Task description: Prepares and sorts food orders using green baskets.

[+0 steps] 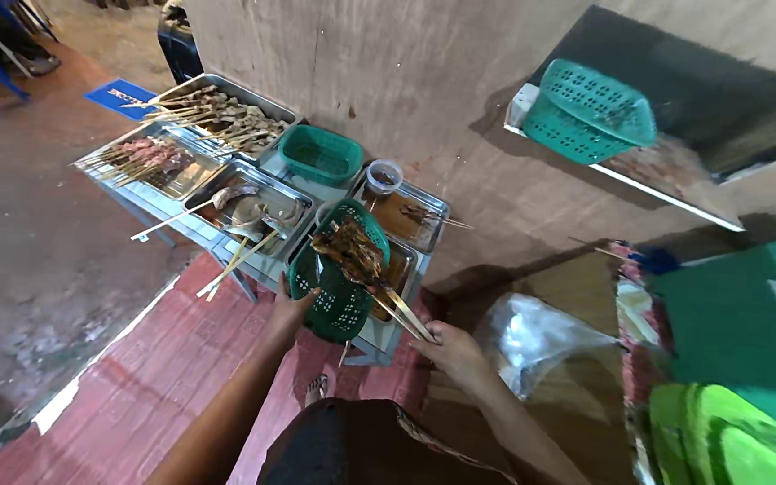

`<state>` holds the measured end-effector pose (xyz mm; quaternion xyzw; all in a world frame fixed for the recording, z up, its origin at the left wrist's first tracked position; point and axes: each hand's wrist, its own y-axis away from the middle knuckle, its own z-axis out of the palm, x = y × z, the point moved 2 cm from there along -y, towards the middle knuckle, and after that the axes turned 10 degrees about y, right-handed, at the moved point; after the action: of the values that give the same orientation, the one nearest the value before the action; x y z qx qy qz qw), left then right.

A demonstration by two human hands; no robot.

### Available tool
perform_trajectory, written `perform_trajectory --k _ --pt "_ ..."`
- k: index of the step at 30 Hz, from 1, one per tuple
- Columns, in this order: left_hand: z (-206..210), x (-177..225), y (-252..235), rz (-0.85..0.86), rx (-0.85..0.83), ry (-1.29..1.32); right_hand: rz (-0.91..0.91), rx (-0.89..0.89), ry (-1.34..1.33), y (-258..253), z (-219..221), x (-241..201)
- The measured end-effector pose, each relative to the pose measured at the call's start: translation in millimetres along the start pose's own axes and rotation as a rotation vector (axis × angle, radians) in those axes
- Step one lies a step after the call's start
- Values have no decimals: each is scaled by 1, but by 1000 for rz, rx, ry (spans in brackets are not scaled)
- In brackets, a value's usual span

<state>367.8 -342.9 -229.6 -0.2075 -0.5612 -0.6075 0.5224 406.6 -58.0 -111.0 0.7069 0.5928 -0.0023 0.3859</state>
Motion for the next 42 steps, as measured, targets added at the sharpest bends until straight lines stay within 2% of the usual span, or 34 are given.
perform_trajectory --k 6,14,19,21,25,28,32,34,39,42 --pt "9 -9 -1 56 53 27 -10 0 0 20 17 0" --pt "10 -9 -10 109 91 -68 -47 37 3 40 20 6" --pt "7 -4 -6 -78 128 60 -54 153 -111 48 20 23" --pt "-3 -1 -4 -98 131 130 -9 195 -155 52 15 29" --pt "-36 9 0 -66 183 225 52 400 -264 45 8 54" --pt "-69 17 2 -27 215 267 120 481 -299 24 9 78" --pt "-87 40 19 15 210 329 201 369 -195 -28 35 100" --pt "-87 52 28 44 128 360 248 268 -186 -59 58 97" --pt "-79 70 40 82 -94 313 249 181 -205 -129 123 82" --pt "-75 79 48 73 -180 261 249 138 -313 -162 158 69"
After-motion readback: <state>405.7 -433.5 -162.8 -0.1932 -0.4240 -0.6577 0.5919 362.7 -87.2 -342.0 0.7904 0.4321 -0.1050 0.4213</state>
